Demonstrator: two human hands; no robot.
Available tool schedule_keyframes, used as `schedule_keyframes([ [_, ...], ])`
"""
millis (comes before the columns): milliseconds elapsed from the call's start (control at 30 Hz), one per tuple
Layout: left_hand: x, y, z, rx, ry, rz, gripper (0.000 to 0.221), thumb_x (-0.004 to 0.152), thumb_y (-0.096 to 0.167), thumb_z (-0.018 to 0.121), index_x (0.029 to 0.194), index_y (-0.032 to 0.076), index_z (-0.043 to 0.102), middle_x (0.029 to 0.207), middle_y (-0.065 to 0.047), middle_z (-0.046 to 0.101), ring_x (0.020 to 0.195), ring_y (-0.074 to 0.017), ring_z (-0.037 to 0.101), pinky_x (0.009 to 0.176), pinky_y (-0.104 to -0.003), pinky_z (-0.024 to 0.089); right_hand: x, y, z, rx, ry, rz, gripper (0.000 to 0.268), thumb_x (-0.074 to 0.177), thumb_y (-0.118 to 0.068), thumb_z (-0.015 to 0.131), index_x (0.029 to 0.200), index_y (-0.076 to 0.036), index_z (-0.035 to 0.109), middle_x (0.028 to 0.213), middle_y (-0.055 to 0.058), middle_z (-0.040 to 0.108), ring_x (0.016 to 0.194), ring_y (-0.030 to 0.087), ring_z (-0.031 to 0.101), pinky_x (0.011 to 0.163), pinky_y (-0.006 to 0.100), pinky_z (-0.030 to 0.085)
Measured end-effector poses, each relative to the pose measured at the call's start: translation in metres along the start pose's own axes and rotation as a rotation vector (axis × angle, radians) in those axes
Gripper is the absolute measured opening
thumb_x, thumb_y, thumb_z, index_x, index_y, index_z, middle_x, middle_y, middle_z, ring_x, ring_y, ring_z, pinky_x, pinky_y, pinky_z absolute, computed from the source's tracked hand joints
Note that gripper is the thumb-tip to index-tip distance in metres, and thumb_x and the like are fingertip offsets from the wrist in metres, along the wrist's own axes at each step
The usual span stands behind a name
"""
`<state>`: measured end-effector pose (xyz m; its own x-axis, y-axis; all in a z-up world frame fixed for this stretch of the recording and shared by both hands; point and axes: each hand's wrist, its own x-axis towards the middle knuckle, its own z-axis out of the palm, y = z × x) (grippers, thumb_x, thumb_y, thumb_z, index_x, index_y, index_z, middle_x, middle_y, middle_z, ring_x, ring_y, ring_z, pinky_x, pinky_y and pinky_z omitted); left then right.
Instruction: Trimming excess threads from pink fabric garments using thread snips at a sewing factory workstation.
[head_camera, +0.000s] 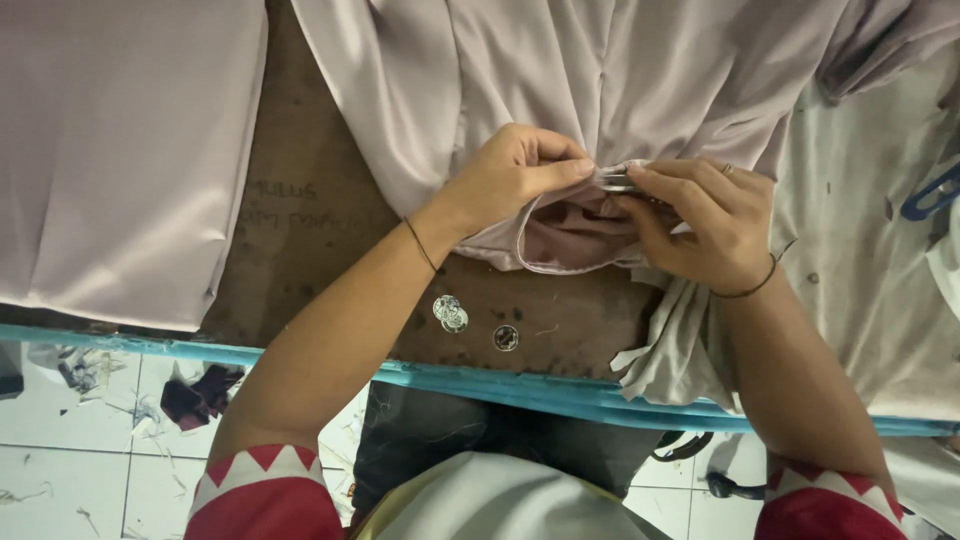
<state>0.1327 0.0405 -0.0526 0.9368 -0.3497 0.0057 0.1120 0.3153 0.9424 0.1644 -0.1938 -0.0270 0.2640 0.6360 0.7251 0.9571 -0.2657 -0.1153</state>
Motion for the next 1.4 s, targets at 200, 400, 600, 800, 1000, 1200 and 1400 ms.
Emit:
schedule_keyframes([
  [200,-0.001,0.004,0.002,-0.009,-0.01,0.017,0.012,0.097,0.015,0.068,0.096,0.007,0.076,0.08,-0.004,0.074,0.08,-0.0051,0.066,0.079,-0.024,0.058,0.004,0.0,-0.003,0.044,-0.021,-0.009,0.015,0.091,0.008,0.081,0.105,0.011,0.078,0.093,0.021,0.075,0.068,0.036,0.069,0.063,0.04,0.055],
  [400,-0.001,0.011,0.004,-0.007,-0.032,0.004,0.013,0.098,0.015,0.067,0.097,0.006,0.076,0.079,-0.004,0.074,0.079,-0.006,0.067,0.08,-0.024,0.059,0.004,0.001,-0.001,0.005,-0.006,-0.046,0.014,0.09,0.007,0.082,0.103,0.01,0.08,0.091,0.02,0.076,0.064,0.033,0.067,0.062,0.038,0.055],
  [600,0.0,0.005,0.0,0.019,-0.055,0.006,0.013,0.099,0.014,0.066,0.096,0.006,0.077,0.081,-0.004,0.075,0.081,-0.0047,0.066,0.08,-0.025,0.059,0.0,-0.002,0.001,0.001,0.001,-0.053,0.01,0.089,0.007,0.082,0.099,0.008,0.08,0.088,0.02,0.075,0.064,0.034,0.067,0.062,0.04,0.056],
  [800,-0.004,0.014,0.006,0.011,-0.06,0.0,0.014,0.099,0.013,0.065,0.096,0.006,0.077,0.079,-0.004,0.075,0.079,-0.0057,0.067,0.079,-0.024,0.059,0.0,-0.002,0.003,0.008,0.006,-0.051,0.012,0.091,0.005,0.08,0.102,0.007,0.081,0.088,0.018,0.077,0.064,0.032,0.068,0.062,0.039,0.056],
  [1000,-0.002,0.01,0.003,0.041,-0.078,0.027,0.015,0.099,0.014,0.065,0.096,0.007,0.077,0.083,-0.003,0.075,0.083,-0.0061,0.066,0.083,-0.027,0.059,0.0,-0.001,0.003,0.06,-0.003,-0.03,0.011,0.091,0.007,0.081,0.101,0.007,0.08,0.088,0.019,0.076,0.063,0.033,0.068,0.061,0.039,0.056],
  [1200,0.0,0.008,0.003,0.041,-0.078,-0.001,0.015,0.099,0.014,0.064,0.097,0.007,0.077,0.082,-0.005,0.076,0.082,-0.0068,0.067,0.083,-0.028,0.059,-0.001,0.0,0.002,0.052,0.008,-0.043,0.01,0.091,0.008,0.082,0.1,0.008,0.08,0.088,0.019,0.076,0.063,0.032,0.068,0.063,0.038,0.056],
  [1400,0.002,0.019,0.002,0.085,-0.081,-0.096,0.022,0.098,0.015,0.061,0.097,0.0,0.077,0.088,-0.008,0.077,0.085,-0.0153,0.073,0.083,-0.024,0.063,-0.007,0.006,-0.002,-0.036,-0.07,-0.061,0.014,0.098,-0.002,0.085,0.108,0.004,0.076,0.099,0.018,0.077,0.077,0.027,0.074,0.064,0.033,0.056],
])
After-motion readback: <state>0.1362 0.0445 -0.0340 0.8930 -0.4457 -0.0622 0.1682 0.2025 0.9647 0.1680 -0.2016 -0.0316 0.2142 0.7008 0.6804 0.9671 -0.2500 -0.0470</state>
